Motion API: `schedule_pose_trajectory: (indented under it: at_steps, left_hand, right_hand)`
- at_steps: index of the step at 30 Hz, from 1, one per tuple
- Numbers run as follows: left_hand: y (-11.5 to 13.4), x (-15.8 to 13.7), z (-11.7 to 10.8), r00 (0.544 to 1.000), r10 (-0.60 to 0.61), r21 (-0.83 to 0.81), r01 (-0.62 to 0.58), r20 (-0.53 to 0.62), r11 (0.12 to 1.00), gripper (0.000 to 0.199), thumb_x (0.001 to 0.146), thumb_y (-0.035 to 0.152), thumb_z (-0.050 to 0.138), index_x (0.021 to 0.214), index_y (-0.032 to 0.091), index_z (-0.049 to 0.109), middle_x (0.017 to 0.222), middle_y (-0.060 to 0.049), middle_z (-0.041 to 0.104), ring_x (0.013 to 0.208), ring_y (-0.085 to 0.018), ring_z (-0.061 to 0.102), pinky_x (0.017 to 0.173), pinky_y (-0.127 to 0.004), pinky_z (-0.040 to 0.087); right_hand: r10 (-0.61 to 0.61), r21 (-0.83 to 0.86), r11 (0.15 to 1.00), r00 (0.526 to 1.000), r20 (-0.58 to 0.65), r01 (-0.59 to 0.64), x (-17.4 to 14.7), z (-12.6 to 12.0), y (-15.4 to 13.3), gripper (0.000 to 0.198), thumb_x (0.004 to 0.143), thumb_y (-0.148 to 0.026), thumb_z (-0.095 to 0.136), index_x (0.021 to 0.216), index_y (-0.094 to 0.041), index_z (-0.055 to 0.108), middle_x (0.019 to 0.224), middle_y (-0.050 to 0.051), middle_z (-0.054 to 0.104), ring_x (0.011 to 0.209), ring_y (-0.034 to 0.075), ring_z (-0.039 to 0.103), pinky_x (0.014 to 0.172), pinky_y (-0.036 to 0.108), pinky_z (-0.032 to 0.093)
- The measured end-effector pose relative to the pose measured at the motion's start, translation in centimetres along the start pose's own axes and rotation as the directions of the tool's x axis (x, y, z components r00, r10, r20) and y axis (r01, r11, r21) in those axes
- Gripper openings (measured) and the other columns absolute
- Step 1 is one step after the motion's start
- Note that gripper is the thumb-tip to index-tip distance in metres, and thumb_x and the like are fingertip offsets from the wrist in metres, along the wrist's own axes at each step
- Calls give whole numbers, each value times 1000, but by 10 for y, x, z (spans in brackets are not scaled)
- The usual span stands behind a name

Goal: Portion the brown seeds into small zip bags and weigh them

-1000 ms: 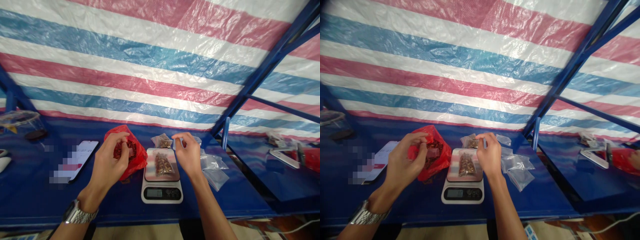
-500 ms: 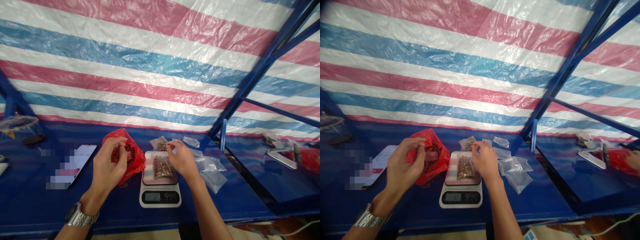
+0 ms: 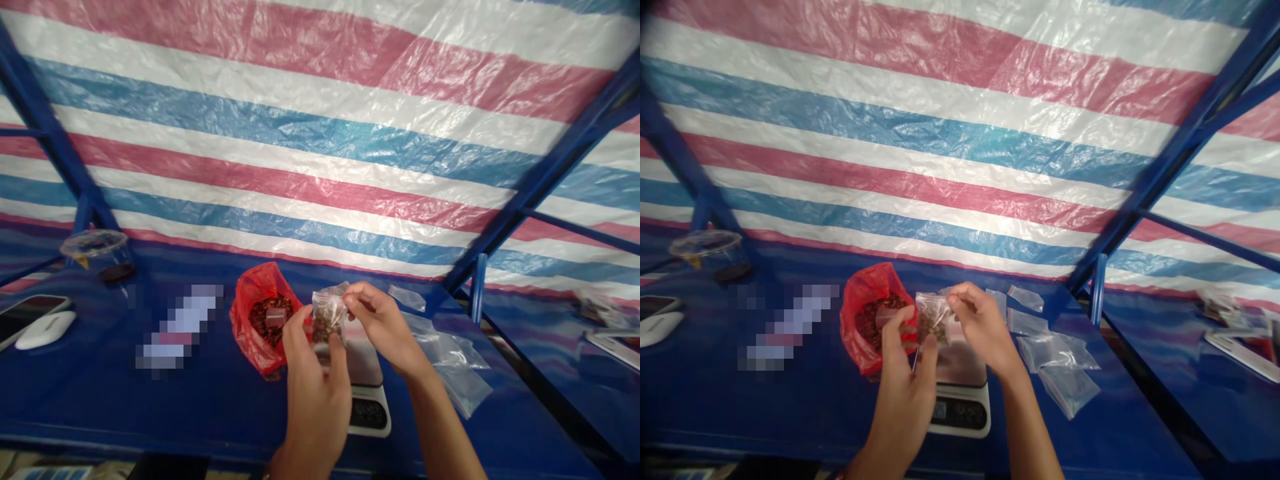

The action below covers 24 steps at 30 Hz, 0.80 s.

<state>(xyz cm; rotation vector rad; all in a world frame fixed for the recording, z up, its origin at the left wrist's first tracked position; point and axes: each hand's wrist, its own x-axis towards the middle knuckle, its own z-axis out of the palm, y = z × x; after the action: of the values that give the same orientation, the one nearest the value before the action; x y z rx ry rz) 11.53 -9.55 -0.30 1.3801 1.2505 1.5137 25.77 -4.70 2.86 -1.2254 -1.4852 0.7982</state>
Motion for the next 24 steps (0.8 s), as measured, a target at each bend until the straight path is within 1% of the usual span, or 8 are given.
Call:
schedule_pose_trajectory:
  at_steps: [3,7,11,13,15,19,22,24]
  left_hand:
    - [-6,1,5,983,-181,-159,182,22,970,37,100,43,55,133,26,54,136,-13,62,126,-29,61,113,-51,46]
    - [-14,18,-3,927,-367,-353,319,-76,880,37,94,38,66,128,24,58,127,-12,70,114,-26,71,101,-42,57]
    - [-18,29,-17,844,-534,-527,429,-57,734,39,90,29,70,126,18,63,122,-12,74,107,-23,75,93,-34,61]
    - [-21,31,-21,820,-570,-583,440,-49,683,38,89,28,72,125,18,66,118,-11,77,104,-23,76,90,-33,62]
    - [-25,32,-22,809,-584,-614,426,-70,664,37,87,27,73,123,18,68,110,-10,78,99,-22,77,84,-31,63]
    - [-33,34,-22,797,-602,-610,449,-57,653,36,89,28,70,123,18,70,90,-7,78,79,-19,77,66,-27,60]
    - [-33,33,-25,778,-628,-620,485,-16,617,38,89,29,71,125,19,71,99,-10,80,88,-21,78,74,-29,61]
    - [-30,32,-28,797,-604,-642,465,4,609,38,86,34,75,121,19,73,108,-12,80,99,-25,78,85,-33,61]
  right_hand:
    - [28,95,995,998,-59,-22,6,21,-12,31,91,-51,69,94,-21,69,87,3,74,78,19,67,72,29,52]
    - [2,111,994,995,-97,9,18,56,-12,32,90,-50,70,103,-21,70,88,4,76,81,21,71,74,30,55]
    - [11,109,994,1000,-14,-10,24,82,-10,34,94,-50,64,113,-22,70,87,4,77,78,21,73,68,30,57]
    - [5,69,998,997,75,-10,25,88,-11,32,95,-47,63,116,-23,71,95,5,80,86,22,76,74,31,59]
    - [-7,-24,1000,990,138,10,25,92,-12,27,97,-41,61,112,-24,75,105,6,81,96,23,76,86,34,59]
    - [-5,-198,980,990,138,32,27,97,-8,26,99,-35,56,106,-24,79,108,5,82,98,25,76,93,39,56]
    - [-4,-231,972,992,123,33,27,101,-4,27,99,-33,55,107,-24,80,112,6,81,103,26,75,96,40,55]
    - [-4,-233,972,991,133,35,27,103,-4,28,99,-34,55,107,-24,80,114,6,81,104,26,75,97,40,55]
